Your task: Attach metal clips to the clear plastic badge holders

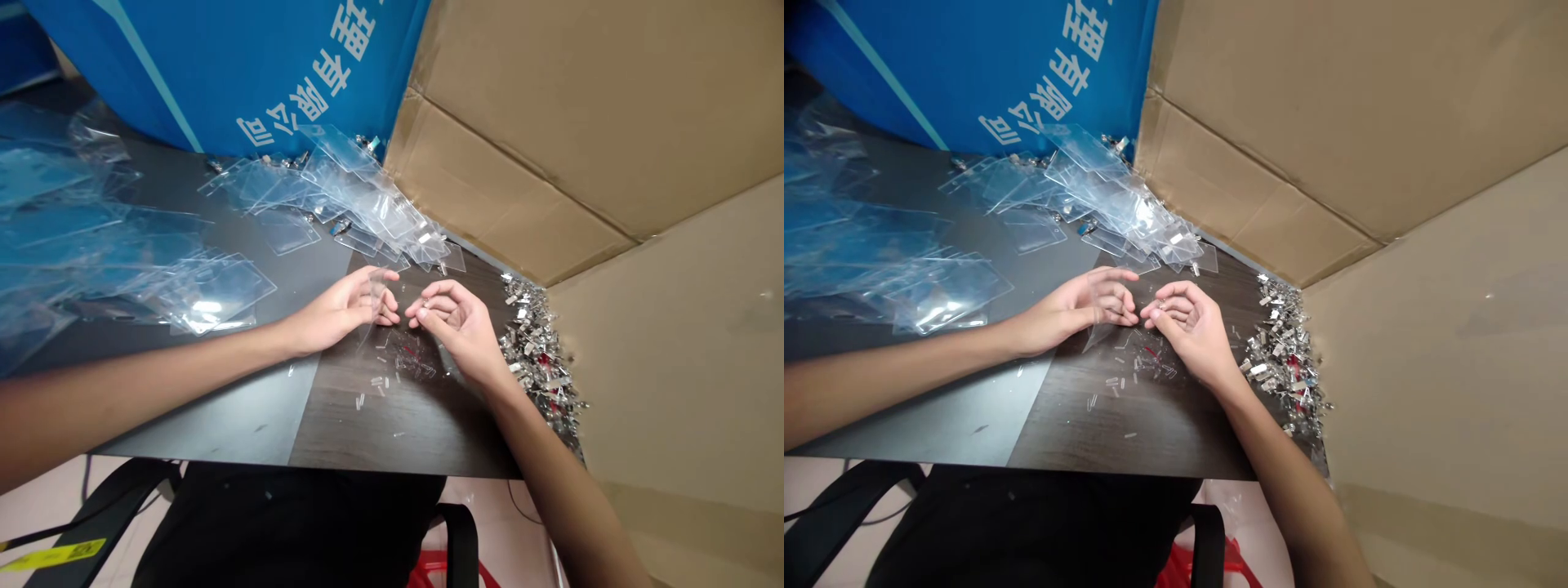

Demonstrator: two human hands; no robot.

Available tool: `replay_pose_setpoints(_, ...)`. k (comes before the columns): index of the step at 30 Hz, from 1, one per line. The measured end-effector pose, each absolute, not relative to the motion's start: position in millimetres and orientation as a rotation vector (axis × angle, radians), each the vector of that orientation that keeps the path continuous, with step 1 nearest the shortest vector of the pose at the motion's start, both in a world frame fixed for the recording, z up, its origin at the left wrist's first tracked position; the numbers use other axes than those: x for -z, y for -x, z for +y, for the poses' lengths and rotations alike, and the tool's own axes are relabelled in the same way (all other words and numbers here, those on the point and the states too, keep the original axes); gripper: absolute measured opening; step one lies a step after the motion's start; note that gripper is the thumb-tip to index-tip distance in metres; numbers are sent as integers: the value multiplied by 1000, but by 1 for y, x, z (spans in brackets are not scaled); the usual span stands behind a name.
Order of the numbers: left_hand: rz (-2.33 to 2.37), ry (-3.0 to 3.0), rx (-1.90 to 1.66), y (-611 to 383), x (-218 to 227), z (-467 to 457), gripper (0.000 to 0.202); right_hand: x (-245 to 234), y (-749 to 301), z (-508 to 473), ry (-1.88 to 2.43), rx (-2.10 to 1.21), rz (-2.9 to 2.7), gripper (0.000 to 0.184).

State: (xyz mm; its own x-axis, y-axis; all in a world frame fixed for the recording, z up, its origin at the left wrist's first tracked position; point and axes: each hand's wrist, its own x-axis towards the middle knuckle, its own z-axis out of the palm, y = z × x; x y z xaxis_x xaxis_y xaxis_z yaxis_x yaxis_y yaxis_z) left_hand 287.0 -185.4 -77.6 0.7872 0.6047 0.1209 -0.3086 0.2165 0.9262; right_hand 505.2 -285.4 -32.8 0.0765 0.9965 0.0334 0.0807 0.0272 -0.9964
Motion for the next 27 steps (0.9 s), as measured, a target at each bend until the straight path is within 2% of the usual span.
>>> replay_pose_setpoints(4, 313, -1254, -642, -288, 72, -186, 35, 34, -504, -286, 1312, -1086, -1238, 51)
replay_pose_setpoints(8, 323, -1329, -636, -288, 66, -187, 29, 34, -505, -287, 1375, -1114, -1277, 48)
replay_pose_setpoints(13, 312, -1357, -612, -288, 63, -189, 29, 30, -505, -288, 1361, -1094, -1373, 36)
replay_pose_setpoints(18, 340, -1412, -587, -287, 59, -192, 32, 26, -503, -290, 1364, -979, -1519, 14)
replay_pose_setpoints(27, 351, -1469, -603, -287, 57, -195, 31, 21, -499, -294, 1366, -1001, -1619, 7)
